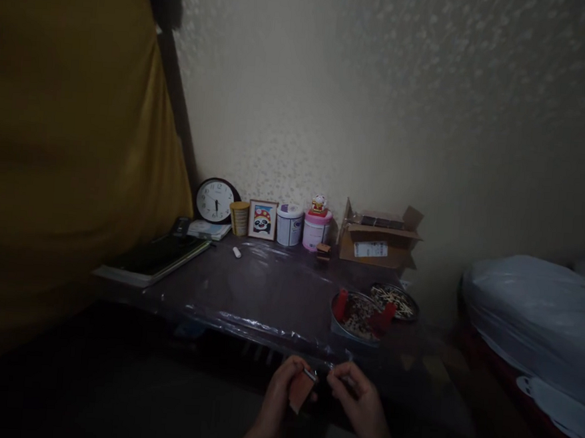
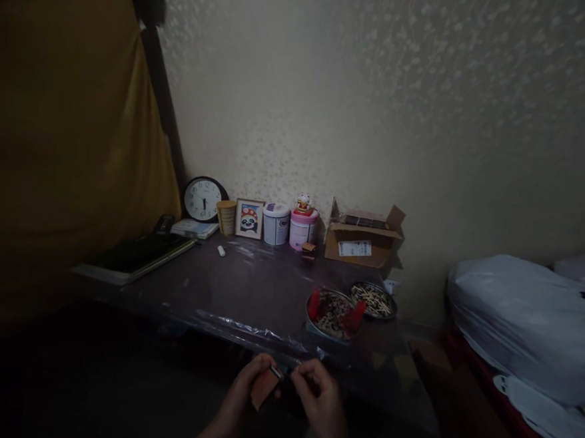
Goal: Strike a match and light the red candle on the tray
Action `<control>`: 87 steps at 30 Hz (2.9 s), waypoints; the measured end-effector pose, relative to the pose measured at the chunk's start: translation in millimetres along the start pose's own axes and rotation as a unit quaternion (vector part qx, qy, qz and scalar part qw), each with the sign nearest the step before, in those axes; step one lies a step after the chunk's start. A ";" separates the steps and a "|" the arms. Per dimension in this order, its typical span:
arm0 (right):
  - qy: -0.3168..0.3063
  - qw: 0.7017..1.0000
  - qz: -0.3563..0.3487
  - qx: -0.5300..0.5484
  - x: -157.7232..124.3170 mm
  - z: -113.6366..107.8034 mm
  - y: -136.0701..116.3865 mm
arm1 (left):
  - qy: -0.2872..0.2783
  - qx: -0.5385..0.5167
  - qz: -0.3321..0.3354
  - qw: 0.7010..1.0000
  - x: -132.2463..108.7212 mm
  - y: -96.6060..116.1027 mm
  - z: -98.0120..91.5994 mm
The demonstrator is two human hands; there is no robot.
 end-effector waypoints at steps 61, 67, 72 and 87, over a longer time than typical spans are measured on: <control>0.132 0.918 -0.293 -0.231 -2.3 -2.0 -17.2 | -0.038 0.009 0.047 0.998 6.0 4.3 2.9; 0.131 0.922 -0.291 -0.221 -4.0 0.4 -20.1 | -0.025 0.011 0.036 0.999 5.8 6.1 2.0; 0.145 0.925 -0.277 -0.216 -3.6 -0.3 -24.2 | -0.027 -0.011 0.018 0.999 0.9 9.0 5.9; 0.146 0.937 -0.259 -0.185 -3.6 -0.5 -28.8 | -0.015 0.035 0.018 0.999 2.2 11.1 4.5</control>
Point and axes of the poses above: each hand's wrist, its own x-axis towards the middle knuckle, its own z-axis out of the palm, y = z × x, the point moved 1 cm from there along x, towards the middle knuckle, and after that the axes turned 4 degrees about -z, right-handed, at the moved point
